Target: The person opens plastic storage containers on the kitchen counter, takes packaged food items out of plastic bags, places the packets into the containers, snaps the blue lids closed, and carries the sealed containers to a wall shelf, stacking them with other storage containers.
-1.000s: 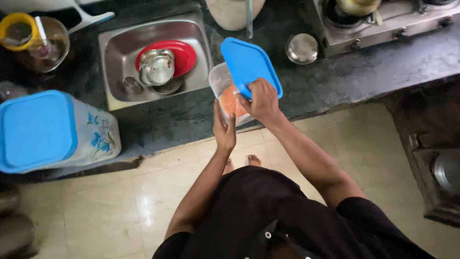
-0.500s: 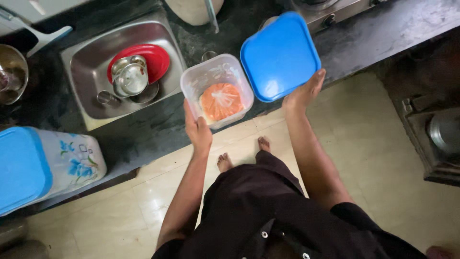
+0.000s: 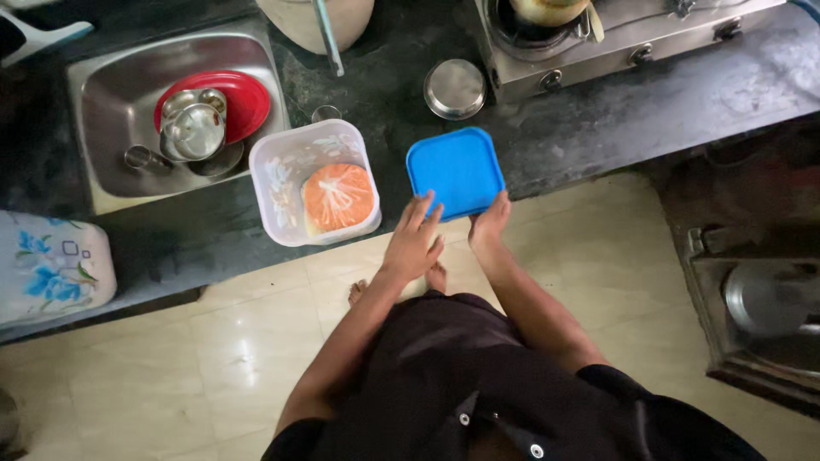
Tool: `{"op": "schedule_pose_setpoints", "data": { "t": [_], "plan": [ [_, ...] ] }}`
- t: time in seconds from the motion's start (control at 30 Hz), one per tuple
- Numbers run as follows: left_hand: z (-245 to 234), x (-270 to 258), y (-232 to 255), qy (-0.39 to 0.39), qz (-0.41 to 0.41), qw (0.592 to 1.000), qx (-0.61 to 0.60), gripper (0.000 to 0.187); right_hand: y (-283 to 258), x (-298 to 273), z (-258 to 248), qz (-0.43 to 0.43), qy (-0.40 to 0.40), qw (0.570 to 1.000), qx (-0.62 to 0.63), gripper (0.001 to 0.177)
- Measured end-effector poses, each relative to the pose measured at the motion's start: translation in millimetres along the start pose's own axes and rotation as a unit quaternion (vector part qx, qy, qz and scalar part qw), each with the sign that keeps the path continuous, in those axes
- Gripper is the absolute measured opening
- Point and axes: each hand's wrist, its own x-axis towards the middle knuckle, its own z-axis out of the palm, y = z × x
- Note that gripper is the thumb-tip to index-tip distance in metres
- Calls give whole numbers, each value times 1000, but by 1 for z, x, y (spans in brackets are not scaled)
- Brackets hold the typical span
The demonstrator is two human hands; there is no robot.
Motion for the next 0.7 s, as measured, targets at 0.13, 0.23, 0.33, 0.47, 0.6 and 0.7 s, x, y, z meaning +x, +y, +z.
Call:
{"op": "schedule_pose_setpoints", "data": {
  "t": [0.13,0.23,0.33,0.47,0.6,0.7],
  "plan": [
    [50,14,-18,-95,-134,980,112,83,-2,-1,-10,111,31,992,-47,47],
    [62,11,-28,-154,-175,963,138,89,-15,-8,-4,149,12,983,-109,43],
    [66,4,-32,-152,-186,956,167,89,-33,-18,4,178,-14,932,-317,50],
    [67,5,-34,-132,-191,959,160,90,-41,-19,2,171,-70,877,-444,65],
    [63,11,-35,-109,-184,967,136,90,-31,-10,-10,-173,-103,784,-587,80],
    [52,9,-25,-9,-133,989,59,78,-28,-19,-7,-346,-152,745,-550,66]
  ]
}}
